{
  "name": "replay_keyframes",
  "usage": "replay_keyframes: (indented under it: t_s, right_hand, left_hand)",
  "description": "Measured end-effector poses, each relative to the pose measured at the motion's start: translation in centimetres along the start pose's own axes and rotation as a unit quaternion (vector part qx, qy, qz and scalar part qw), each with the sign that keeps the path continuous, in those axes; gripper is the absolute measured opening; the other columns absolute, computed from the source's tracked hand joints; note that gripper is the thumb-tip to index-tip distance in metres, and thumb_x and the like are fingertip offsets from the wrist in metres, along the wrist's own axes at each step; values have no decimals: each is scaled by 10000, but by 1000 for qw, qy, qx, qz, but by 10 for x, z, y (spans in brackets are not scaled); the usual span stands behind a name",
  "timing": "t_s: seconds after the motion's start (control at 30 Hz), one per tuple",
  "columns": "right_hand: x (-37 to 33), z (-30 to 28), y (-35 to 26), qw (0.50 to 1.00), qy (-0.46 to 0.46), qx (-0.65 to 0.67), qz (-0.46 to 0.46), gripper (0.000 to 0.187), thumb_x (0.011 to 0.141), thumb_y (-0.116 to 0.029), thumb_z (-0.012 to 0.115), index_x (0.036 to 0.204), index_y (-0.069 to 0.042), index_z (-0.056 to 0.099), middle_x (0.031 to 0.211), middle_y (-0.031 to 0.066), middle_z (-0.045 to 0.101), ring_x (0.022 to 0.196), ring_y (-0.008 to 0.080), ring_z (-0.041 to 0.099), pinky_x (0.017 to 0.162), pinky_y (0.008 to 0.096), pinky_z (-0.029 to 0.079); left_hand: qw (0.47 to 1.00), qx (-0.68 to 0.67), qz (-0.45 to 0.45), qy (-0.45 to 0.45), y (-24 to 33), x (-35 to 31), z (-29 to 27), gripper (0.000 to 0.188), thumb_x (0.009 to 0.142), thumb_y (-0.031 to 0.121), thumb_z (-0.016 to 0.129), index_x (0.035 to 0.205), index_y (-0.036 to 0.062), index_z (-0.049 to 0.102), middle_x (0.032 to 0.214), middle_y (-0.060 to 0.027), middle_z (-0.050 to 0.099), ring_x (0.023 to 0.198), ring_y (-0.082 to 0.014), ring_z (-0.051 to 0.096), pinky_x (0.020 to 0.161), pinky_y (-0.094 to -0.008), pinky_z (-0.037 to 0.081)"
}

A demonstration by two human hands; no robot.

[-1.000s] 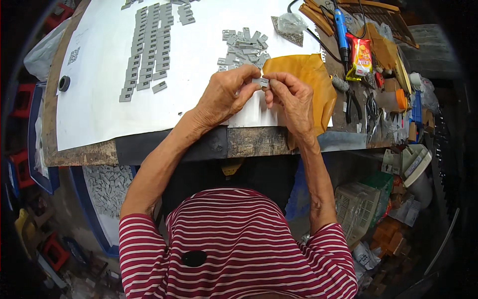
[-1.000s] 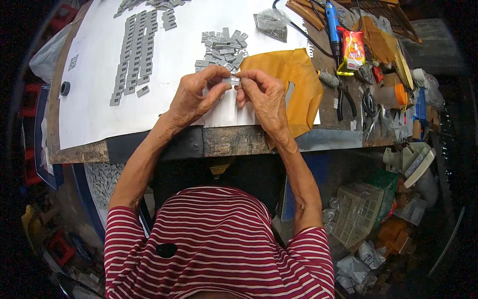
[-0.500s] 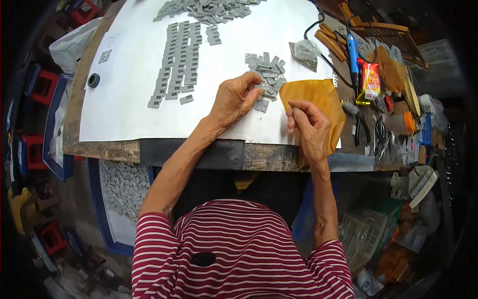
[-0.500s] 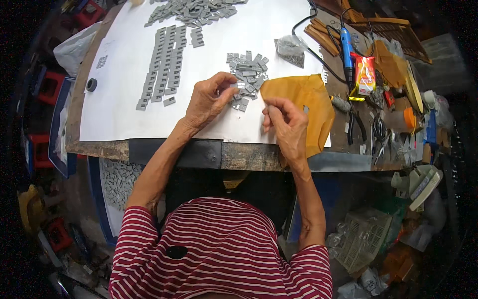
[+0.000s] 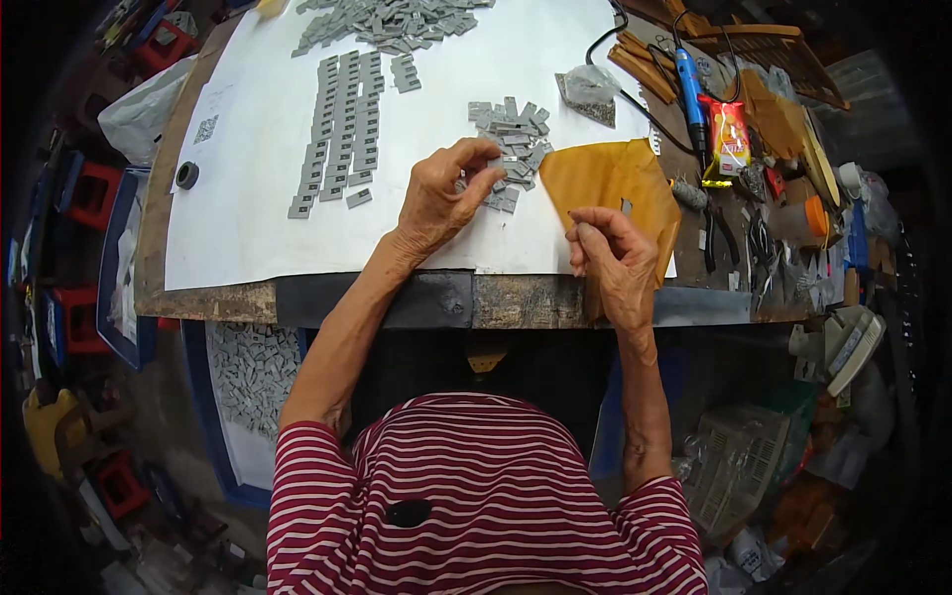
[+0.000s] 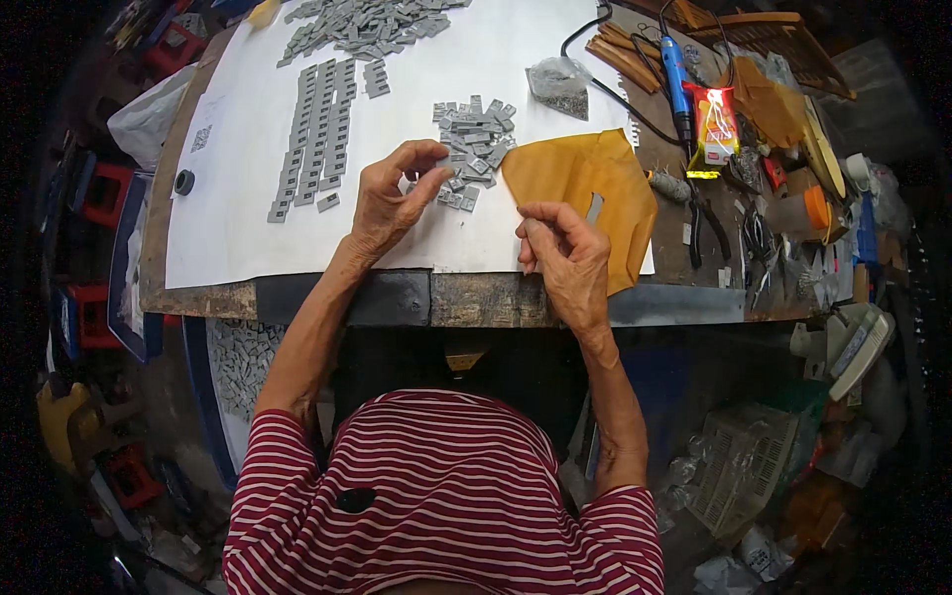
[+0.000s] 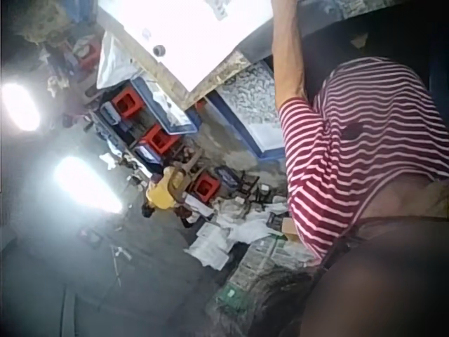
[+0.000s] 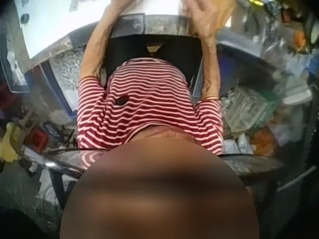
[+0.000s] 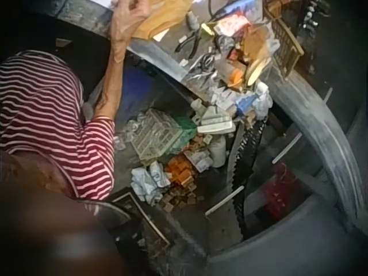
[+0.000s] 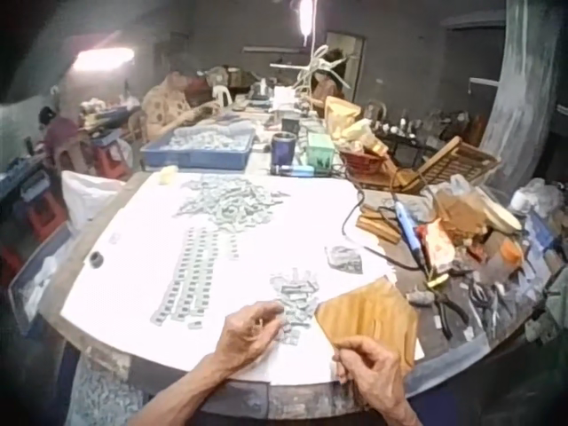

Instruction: Organizing small gray components into rows on a workbench surface.

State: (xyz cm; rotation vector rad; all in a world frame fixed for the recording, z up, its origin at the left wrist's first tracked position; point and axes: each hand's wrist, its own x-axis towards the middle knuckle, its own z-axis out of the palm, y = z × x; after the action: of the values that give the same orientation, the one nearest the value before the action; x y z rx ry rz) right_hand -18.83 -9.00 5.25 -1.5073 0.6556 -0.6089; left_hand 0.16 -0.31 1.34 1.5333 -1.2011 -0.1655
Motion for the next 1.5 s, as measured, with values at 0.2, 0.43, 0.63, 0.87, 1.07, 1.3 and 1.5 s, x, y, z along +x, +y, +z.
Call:
replay_keyframes:
  t_s: [0.2,0.43,0.63,0.87,1.07,1.3,1.5]
  right_hand:
    - [-5,2,5,999,-26,-15,10,160,865,-28,498,987,58,555,763,49,566,592,64,514,512,184,428]
    - [-5,3,12,998,-43,-27,31,166,867,-34,498,993,57,557,767,43,569,591,58,515,507,177,421]
    - [-3,4,17,997,-45,-29,54,161,867,-39,501,987,50,563,766,43,571,587,56,515,505,176,419]
    - [0,5,20,997,-52,-24,60,158,869,-41,502,985,47,562,763,44,569,595,57,516,508,178,422]
    - [-7,6,15,997,-49,-29,53,142,860,-15,501,969,57,557,756,51,564,587,65,508,501,185,407]
    - [-23,-2,2,996,-71,-24,39,143,865,-27,507,975,43,565,750,43,564,592,57,509,499,179,406]
    - [-38,-12,3,997,-70,-5,39,136,866,-24,505,969,38,567,749,38,560,586,56,507,497,180,403]
  left_hand:
    - [999,9,16,-39,0,-3,5,209,749,50,657,941,3,589,794,-63,626,674,-109,592,584,-221,463]
    - [994,-48,-30,-96,3,-5,6,205,759,43,644,951,-1,586,807,-74,626,666,-113,592,579,-232,465]
    - [992,-64,-30,-108,4,-5,8,210,763,63,645,951,-8,584,780,-76,625,662,-115,587,591,-238,465]
    - [991,-52,-38,-115,4,-2,7,211,760,72,647,943,-12,587,769,-74,622,680,-119,588,608,-237,460]
    - [990,-67,-91,-82,2,3,2,186,771,55,630,939,-12,587,729,-54,617,647,-91,564,572,-222,438]
    - [990,-10,-141,-9,-18,13,-10,164,774,68,622,915,-8,589,671,-19,587,622,-61,524,558,-189,415]
    - [985,93,-131,68,-54,30,-20,134,764,101,606,827,-17,598,576,-27,544,510,-69,458,478,-227,386]
